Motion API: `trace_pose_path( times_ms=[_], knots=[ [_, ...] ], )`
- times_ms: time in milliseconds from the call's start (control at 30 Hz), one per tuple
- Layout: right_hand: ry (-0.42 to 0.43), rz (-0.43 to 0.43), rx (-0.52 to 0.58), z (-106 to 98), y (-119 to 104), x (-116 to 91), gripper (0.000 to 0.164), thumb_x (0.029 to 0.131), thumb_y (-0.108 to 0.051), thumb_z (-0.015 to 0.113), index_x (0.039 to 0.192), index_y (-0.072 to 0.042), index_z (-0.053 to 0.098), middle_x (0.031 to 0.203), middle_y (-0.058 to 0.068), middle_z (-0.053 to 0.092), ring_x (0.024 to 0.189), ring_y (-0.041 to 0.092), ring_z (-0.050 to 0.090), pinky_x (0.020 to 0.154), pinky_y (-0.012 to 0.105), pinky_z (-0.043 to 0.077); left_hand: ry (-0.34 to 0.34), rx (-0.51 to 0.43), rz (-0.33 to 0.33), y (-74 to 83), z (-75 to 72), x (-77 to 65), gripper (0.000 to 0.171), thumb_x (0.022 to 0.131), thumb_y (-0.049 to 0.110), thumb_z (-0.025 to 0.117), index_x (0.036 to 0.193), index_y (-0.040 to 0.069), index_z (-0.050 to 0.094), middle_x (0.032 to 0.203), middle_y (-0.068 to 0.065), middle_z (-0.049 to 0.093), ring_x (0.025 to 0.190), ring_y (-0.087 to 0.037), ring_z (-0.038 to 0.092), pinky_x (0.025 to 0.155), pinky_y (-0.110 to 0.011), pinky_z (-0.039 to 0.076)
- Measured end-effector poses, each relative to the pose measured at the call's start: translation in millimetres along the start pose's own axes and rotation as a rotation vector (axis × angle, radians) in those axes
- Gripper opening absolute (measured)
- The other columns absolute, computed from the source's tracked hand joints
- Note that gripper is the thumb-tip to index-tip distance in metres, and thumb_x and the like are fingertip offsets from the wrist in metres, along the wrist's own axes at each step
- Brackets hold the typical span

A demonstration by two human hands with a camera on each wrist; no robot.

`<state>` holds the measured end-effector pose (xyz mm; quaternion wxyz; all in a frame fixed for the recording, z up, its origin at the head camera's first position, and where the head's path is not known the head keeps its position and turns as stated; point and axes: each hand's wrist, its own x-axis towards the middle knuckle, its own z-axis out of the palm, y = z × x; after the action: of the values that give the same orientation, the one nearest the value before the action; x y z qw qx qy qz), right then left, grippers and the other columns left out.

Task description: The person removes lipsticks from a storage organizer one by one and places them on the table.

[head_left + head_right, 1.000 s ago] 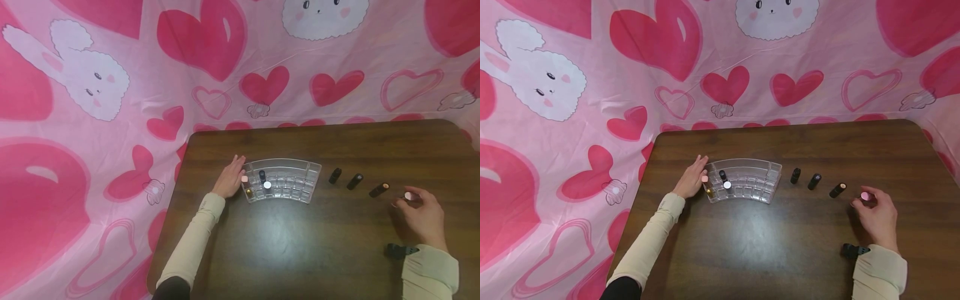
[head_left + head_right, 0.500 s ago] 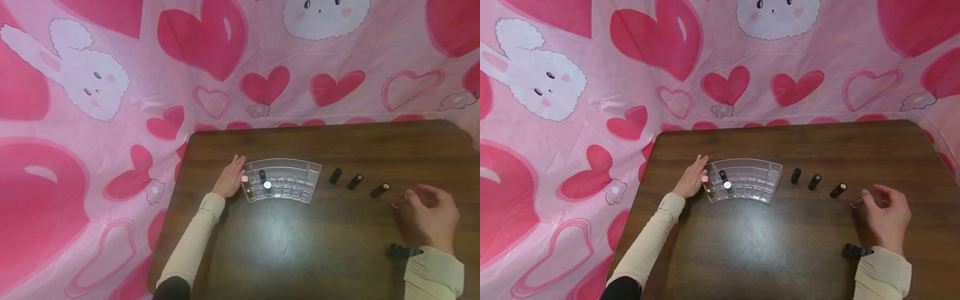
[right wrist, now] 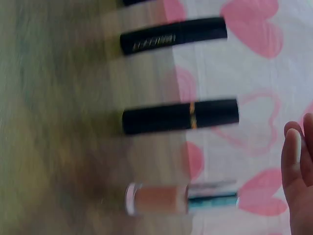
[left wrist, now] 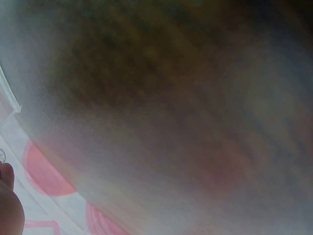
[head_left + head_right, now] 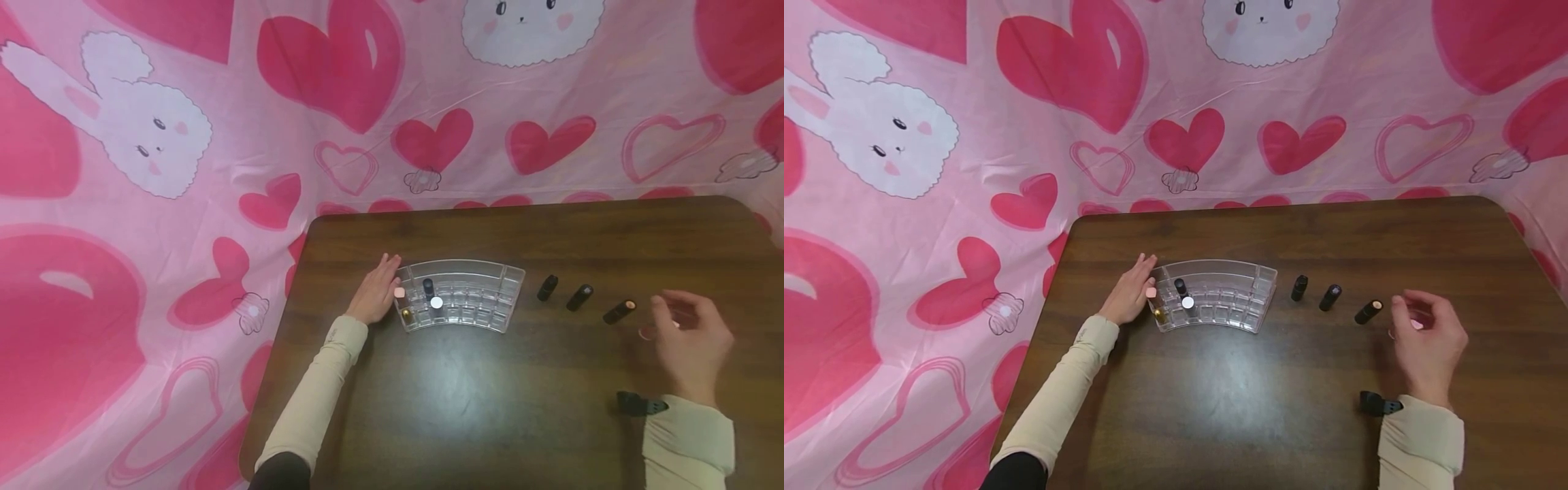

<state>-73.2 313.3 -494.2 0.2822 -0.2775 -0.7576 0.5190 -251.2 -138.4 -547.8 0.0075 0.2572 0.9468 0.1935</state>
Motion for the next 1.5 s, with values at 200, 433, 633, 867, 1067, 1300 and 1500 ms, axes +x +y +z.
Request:
trace_pose_path(
  times_ms=[200, 433, 633, 867, 1067, 1300, 1500],
  knots=[
    [-0.027, -0.12, -0.07, 15.1, -9.2, -7.0, 0.021, 0.09, -0.017, 0.067, 0.109, -0.007, 0.069, 0.087, -0.033, 0.057, 0.074, -0.012, 0.053, 0.068, 0.003, 0.042, -0.002, 0.011, 0.006, 0.0, 0.2, 0.3, 0.056, 0.103, 0.034, 0.036, 0.155, 0.016, 0.024, 0.161, 0.001, 0.024, 0.152, -0.017, 0.01, 0.12, -0.045, 0.025],
    [-0.136, -0.269, -0.064, 42.9, -21.3, -23.5, 0.019, 0.088, -0.011, 0.069, 0.101, 0.002, 0.068, 0.086, -0.036, 0.055, 0.075, -0.013, 0.053, 0.071, 0.003, 0.04, -0.005, 0.017, 0.003, 0.0, -0.1, 0.5, 0.055, 0.103, 0.034, 0.035, 0.155, 0.016, 0.024, 0.161, 0.001, 0.024, 0.152, -0.017, 0.01, 0.12, -0.044, 0.024],
    [-0.268, -0.49, -0.041, 77.1, -19.6, -44.6, 0.01, 0.081, 0.003, 0.071, 0.09, 0.001, 0.069, 0.083, -0.013, 0.064, 0.078, -0.017, 0.05, 0.073, 0.003, 0.041, -0.001, 0.014, -0.003, -0.9, 1.2, 0.7, 0.055, 0.103, 0.034, 0.036, 0.154, 0.016, 0.024, 0.161, 0.001, 0.024, 0.152, -0.016, 0.009, 0.12, -0.044, 0.024],
    [-0.428, -0.582, -0.047, 109.6, -19.0, -66.7, 0.013, 0.079, 0.006, 0.073, 0.088, -0.003, 0.068, 0.082, 0.006, 0.066, 0.076, -0.006, 0.051, 0.071, 0.003, 0.043, 0.004, 0.023, 0.003, -0.7, 1.3, 1.5, 0.055, 0.104, 0.034, 0.034, 0.154, 0.015, 0.025, 0.161, 0.001, 0.025, 0.152, -0.017, 0.01, 0.12, -0.045, 0.025],
    [-0.54, -0.616, -0.036, 127.5, -22.9, -76.2, 0.015, 0.079, 0.003, 0.074, 0.089, -0.006, 0.067, 0.083, 0.001, 0.064, 0.075, 0.001, 0.053, 0.066, 0.01, 0.049, 0.003, 0.011, 0.002, -0.5, 0.5, 1.4, 0.055, 0.103, 0.033, 0.036, 0.154, 0.014, 0.026, 0.161, 0.0, 0.026, 0.152, -0.017, 0.011, 0.119, -0.046, 0.026],
    [-0.675, -0.628, -0.055, 148.6, -24.7, -82.3, 0.015, 0.081, 0.002, 0.072, 0.094, -0.003, 0.067, 0.087, 0.005, 0.066, 0.076, 0.013, 0.061, 0.065, 0.03, 0.056, 0.003, 0.029, 0.006, -1.5, 1.0, 1.7, 0.055, 0.104, 0.036, 0.032, 0.154, 0.015, 0.026, 0.161, 0.001, 0.026, 0.152, -0.017, 0.011, 0.119, -0.045, 0.026],
    [-0.782, -0.581, -0.062, 164.7, -31.6, -89.9, 0.02, 0.082, -0.003, 0.072, 0.101, 0.001, 0.065, 0.093, 0.01, 0.066, 0.08, 0.02, 0.066, 0.072, 0.037, 0.058, -0.002, 0.025, -0.007, -0.6, 0.8, 0.9, 0.056, 0.104, 0.037, 0.033, 0.155, 0.017, 0.024, 0.161, 0.003, 0.024, 0.152, -0.014, 0.008, 0.12, -0.043, 0.024]
  ],
)
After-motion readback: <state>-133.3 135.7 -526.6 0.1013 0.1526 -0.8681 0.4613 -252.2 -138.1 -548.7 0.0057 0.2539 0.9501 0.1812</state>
